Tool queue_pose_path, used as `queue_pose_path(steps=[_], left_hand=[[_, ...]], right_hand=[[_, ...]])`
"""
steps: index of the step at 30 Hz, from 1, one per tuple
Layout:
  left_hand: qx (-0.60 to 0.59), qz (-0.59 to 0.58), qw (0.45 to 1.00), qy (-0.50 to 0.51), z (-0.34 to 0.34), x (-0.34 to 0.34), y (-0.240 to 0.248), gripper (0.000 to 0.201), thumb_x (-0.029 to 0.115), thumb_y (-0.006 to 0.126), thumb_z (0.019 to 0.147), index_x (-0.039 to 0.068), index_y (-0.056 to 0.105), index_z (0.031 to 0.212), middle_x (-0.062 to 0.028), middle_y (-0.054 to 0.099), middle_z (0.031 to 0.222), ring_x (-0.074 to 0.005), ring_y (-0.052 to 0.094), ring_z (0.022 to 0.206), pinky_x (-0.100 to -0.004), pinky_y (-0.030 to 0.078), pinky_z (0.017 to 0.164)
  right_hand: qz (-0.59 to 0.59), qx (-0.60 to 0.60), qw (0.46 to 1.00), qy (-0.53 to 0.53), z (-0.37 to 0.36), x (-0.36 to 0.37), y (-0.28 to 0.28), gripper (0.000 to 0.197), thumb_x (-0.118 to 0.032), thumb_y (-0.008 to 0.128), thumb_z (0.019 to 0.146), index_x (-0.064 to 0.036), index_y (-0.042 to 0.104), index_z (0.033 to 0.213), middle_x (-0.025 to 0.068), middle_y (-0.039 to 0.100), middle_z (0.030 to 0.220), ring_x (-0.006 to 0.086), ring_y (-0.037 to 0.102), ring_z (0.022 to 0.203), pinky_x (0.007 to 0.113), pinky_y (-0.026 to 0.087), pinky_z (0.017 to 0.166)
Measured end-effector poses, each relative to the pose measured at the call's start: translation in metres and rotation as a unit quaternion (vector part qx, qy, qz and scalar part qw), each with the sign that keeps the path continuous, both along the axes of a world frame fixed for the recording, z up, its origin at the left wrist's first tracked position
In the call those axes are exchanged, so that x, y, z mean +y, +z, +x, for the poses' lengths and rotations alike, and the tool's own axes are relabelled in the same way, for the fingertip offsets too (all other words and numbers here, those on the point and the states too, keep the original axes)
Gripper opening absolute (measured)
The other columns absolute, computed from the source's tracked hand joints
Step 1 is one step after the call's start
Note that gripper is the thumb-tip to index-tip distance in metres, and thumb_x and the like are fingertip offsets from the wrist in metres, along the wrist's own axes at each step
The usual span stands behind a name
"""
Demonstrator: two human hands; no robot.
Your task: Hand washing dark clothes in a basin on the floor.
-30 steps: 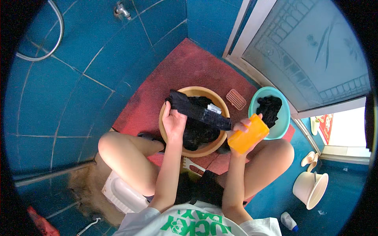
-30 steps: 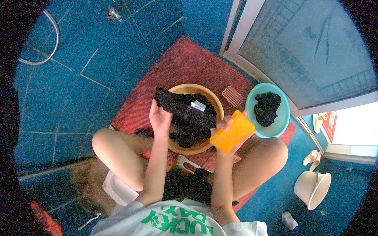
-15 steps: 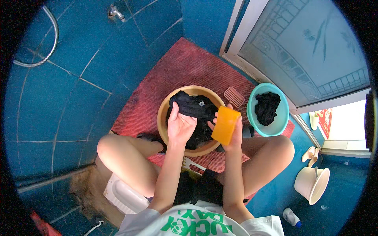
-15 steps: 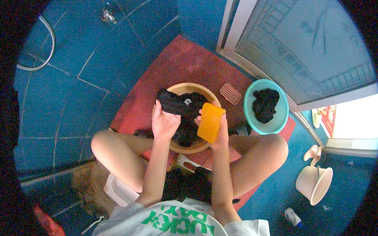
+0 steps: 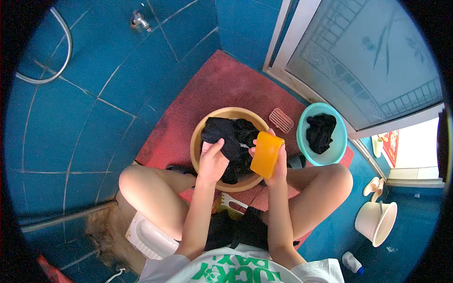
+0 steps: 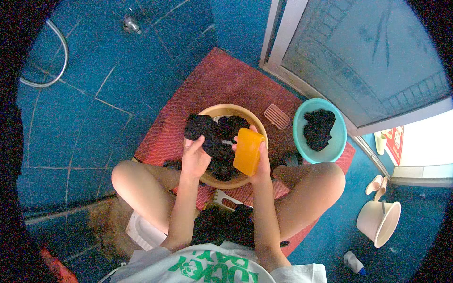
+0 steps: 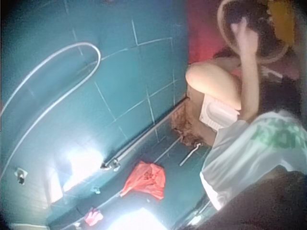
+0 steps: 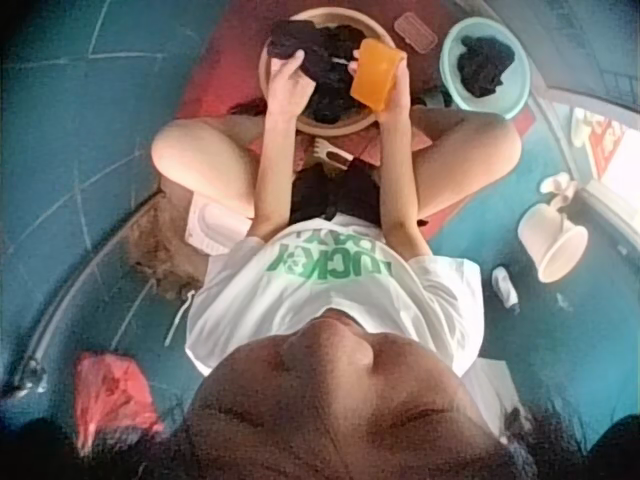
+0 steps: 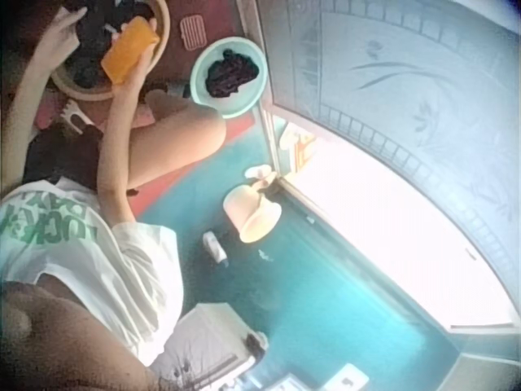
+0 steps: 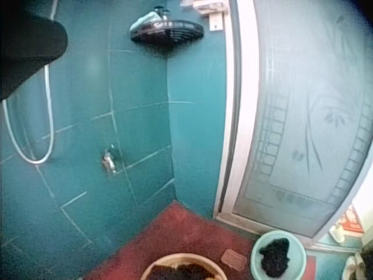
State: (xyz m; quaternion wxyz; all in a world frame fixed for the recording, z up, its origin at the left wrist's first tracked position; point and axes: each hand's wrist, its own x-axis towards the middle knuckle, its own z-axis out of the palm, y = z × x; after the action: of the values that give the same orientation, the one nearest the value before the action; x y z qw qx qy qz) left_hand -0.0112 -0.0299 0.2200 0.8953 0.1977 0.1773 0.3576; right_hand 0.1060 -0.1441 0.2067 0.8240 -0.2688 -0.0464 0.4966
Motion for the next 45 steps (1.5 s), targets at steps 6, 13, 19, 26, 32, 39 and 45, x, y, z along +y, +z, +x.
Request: queue_pose_path(steps=[6,13,19,26,32,39,45], left_hand=[[-0.08,-0.086,0.993,-0.025,-0.008,0.001,0.008,0.039,-0.001,0.041,0.085,0.01,0.038,0.122,-0.0092,0.046,0.119,-0.0216,0.045,0.111,-0.0385,0.039,0.094],[0.01,-0.041,0.999,-0.009,-0.004,-0.005,-0.008,0.041,-0.003,0.041,0.084,0.009,0.038,0.122,-0.0102,0.046,0.12,-0.0241,0.045,0.111,-0.0399,0.037,0.095],[-0.056,-0.149,0.987,-0.007,-0.007,-0.002,-0.007,0.036,0.021,0.043,0.089,0.007,0.038,0.122,-0.0102,0.045,0.122,-0.0243,0.044,0.113,-0.0411,0.033,0.097],[-0.056,-0.134,0.989,-0.038,-0.004,-0.012,0.006,0.062,0.053,0.03,0.086,0.003,0.034,0.124,-0.0118,0.047,0.119,-0.0276,0.042,0.114,-0.0405,0.028,0.099],[-0.103,-0.146,0.98,-0.091,-0.017,-0.02,-0.016,0.072,0.066,0.025,0.08,0.004,0.042,0.112,-0.013,0.053,0.107,-0.0277,0.053,0.097,-0.0372,0.038,0.09],[-0.125,-0.176,0.967,-0.132,-0.019,-0.026,-0.022,0.075,0.069,0.026,0.077,0.005,0.052,0.107,-0.0104,0.052,0.111,-0.0248,0.051,0.1,-0.0349,0.039,0.089],[-0.003,-0.18,0.981,-0.078,-0.007,-0.032,-0.009,0.083,0.071,0.02,0.076,0.005,0.041,0.121,-0.012,0.047,0.118,-0.0246,0.047,0.106,-0.0361,0.035,0.093]], right_hand=[[0.016,-0.016,1.0,-0.005,0.0,-0.001,0.004,0.056,-0.045,0.041,0.086,-0.0129,0.03,0.13,0.0172,0.05,0.106,0.0271,0.055,0.088,0.037,0.044,0.08],[-0.054,-0.115,0.991,-0.04,-0.01,0.003,0.014,0.065,-0.046,0.049,0.081,-0.01,0.028,0.13,0.0162,0.05,0.109,0.0257,0.054,0.092,0.034,0.045,0.078],[-0.067,-0.165,0.983,-0.04,-0.017,0.004,0.02,0.071,-0.047,0.05,0.08,-0.0064,0.024,0.132,0.0164,0.049,0.111,0.0242,0.055,0.092,0.03,0.046,0.076],[-0.153,-0.656,0.721,-0.162,-0.031,0.026,0.009,0.055,-0.012,0.07,0.063,-0.0062,0.052,0.115,0.0129,0.052,0.108,0.0284,0.052,0.097,0.049,0.028,0.097],[-0.186,-0.76,0.602,-0.16,-0.062,0.03,0.003,0.055,-0.023,0.073,0.06,-0.0134,0.055,0.111,0.0153,0.051,0.1,0.0326,0.049,0.093,0.055,0.03,0.093],[-0.223,-0.752,0.608,-0.118,-0.067,0.022,0.008,0.055,-0.022,0.073,0.059,-0.0128,0.056,0.111,0.0152,0.05,0.1,0.0331,0.048,0.092,0.053,0.029,0.094],[-0.302,-0.687,0.637,-0.177,-0.044,0.039,-0.011,0.053,-0.022,0.073,0.061,-0.0128,0.057,0.11,0.0145,0.049,0.093,0.031,0.046,0.082,0.041,0.039,0.074]])
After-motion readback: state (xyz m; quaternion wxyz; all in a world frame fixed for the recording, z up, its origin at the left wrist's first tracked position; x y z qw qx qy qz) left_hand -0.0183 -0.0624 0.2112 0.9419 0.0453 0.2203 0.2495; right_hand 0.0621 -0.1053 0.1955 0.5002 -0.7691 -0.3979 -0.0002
